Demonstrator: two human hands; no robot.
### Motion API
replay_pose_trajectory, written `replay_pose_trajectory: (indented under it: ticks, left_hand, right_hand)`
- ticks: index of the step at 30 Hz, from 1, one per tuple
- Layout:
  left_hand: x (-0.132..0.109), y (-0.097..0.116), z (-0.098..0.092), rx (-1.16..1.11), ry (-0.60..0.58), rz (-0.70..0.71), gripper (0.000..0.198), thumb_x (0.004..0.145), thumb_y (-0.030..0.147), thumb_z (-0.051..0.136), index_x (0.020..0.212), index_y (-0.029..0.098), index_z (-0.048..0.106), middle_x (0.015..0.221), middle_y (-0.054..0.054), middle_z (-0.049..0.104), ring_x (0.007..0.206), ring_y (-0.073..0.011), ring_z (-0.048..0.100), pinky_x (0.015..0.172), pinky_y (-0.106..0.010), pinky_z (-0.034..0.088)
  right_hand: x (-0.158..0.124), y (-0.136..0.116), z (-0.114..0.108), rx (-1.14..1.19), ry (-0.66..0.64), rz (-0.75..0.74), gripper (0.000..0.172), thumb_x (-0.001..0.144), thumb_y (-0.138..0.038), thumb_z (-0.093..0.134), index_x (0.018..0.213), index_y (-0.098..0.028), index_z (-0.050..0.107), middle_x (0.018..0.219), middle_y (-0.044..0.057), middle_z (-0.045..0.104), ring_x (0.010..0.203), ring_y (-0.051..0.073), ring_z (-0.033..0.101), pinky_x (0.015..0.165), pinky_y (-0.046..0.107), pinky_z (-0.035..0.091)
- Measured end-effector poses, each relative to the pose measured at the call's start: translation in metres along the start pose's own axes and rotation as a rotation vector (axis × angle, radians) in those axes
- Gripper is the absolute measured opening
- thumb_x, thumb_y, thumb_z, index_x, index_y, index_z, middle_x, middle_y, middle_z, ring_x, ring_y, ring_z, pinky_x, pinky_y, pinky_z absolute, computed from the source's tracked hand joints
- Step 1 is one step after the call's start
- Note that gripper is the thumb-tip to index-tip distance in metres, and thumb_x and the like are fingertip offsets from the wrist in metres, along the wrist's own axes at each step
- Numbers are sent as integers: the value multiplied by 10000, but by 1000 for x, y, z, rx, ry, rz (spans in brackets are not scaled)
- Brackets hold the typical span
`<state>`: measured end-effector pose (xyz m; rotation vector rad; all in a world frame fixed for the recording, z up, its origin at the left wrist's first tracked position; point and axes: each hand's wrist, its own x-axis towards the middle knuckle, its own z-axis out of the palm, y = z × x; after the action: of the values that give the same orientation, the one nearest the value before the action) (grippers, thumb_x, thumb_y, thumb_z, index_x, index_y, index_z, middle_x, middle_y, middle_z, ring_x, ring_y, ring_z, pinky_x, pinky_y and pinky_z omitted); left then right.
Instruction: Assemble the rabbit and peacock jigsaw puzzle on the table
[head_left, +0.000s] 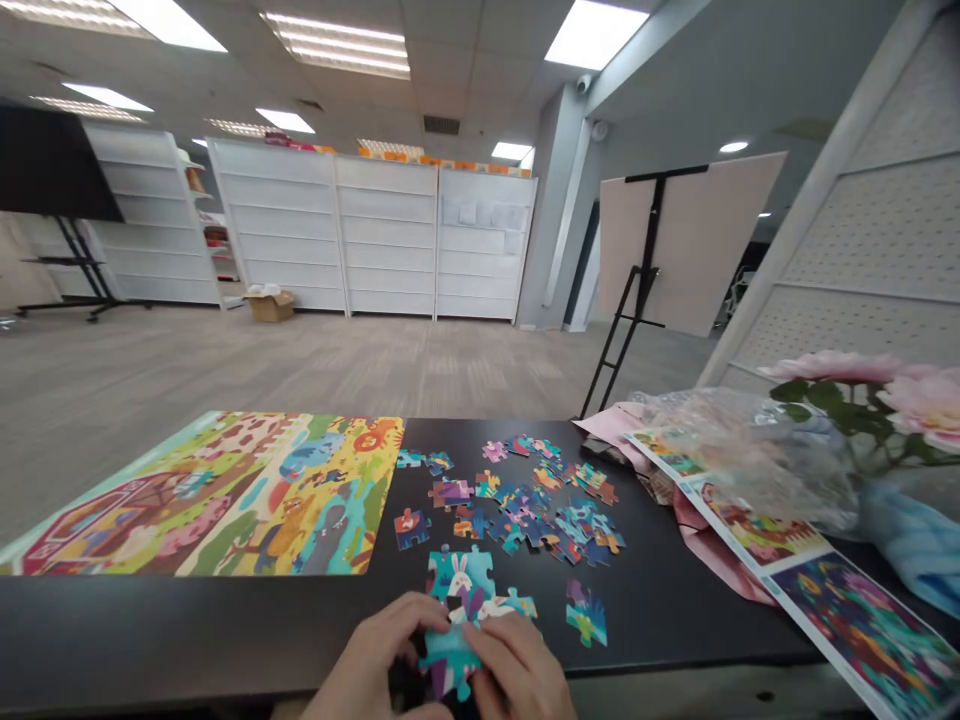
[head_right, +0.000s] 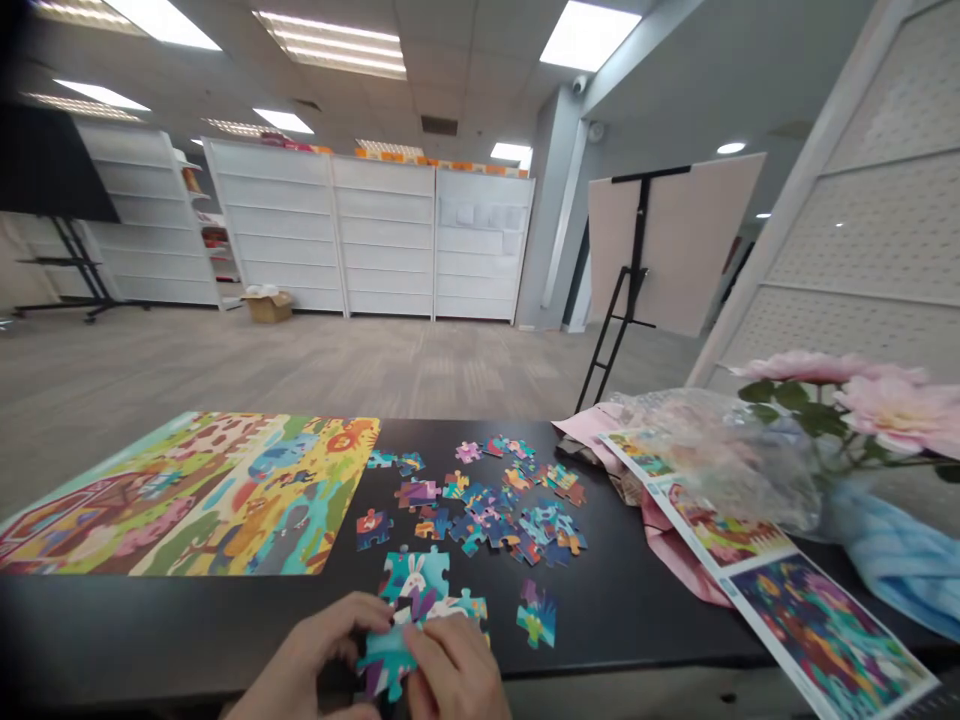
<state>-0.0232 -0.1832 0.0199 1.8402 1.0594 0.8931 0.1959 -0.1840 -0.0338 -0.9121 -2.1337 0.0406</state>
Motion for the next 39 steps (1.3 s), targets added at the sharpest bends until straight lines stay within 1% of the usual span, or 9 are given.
replay_pose_trajectory:
  ticks: [3,5,8,11,14,18,23,33,39]
  left_hand:
    - [6,1,-9,232,7,9,306,714,62,739,960,235,681,1132,-36,682,1002,-207,668,873,-264,514]
    - [8,2,-11,312,-9,36,228,778,53,671,926,227,693,1121,-48,684,1035,-210,672,928,-281,516]
    - [7,3,-10,383,-28,84,275,840,88,633,1049,256,698,1105,-49,667,1039,-207,666,930,-287,533]
    - [4,2,-8,473,-37,120,346,861,116,632,1156,290,683,1074,-48,639,1004,-213,661,904,-310,558]
    - [3,-2,-8,540,-47,174,277,897,122,598,1108,271,698,1035,-54,625,960,-210,660,864,-313,575]
    - [4,-3,-10,587,-66,222,260,913,113,573,1098,256,687,1022,-56,630,937,-206,649,831,-310,582]
    - [6,2,-13,671,-74,245,292,876,80,588,1100,244,678,1029,-56,660,942,-223,648,838,-346,592]
    - [7,-5,-13,759,-100,307,303,864,84,611,1119,241,661,1038,-50,699,908,-229,664,780,-342,610]
    - [7,-5,-11,752,-86,306,297,865,67,582,1096,242,643,1114,-62,697,943,-246,653,807,-376,611]
  right_hand:
    - [12,8,-1,-93,-35,-13,447,812,-8,529,1176,-233,656,900,55,722,811,206,683,760,321,566]
    - [16,7,-2,-140,-93,-1,390,795,-25,548,1094,-240,678,840,41,695,759,206,651,699,327,532]
    - [18,1,-3,-131,-141,59,343,756,-44,590,1005,-255,693,835,30,666,774,214,613,681,332,482]
    - [17,-4,-1,-74,-71,99,323,758,-56,605,982,-270,698,849,21,650,785,205,583,684,323,448]
    - [15,-4,2,-49,38,101,285,780,-59,592,938,-271,701,828,15,637,764,195,566,685,321,433]
    - [16,1,-1,-26,-2,72,295,793,-51,596,960,-271,700,872,18,656,795,192,586,720,316,466]
    - [21,2,-11,-36,-77,5,338,779,-46,615,1030,-261,685,1043,20,725,921,214,632,822,328,519]
    - [34,-1,-15,-65,-48,-82,310,737,-18,597,943,-236,680,944,3,774,815,204,659,726,303,580]
    - [40,-3,-23,-17,-9,-74,312,751,-2,566,942,-226,670,940,46,760,834,201,667,755,297,601]
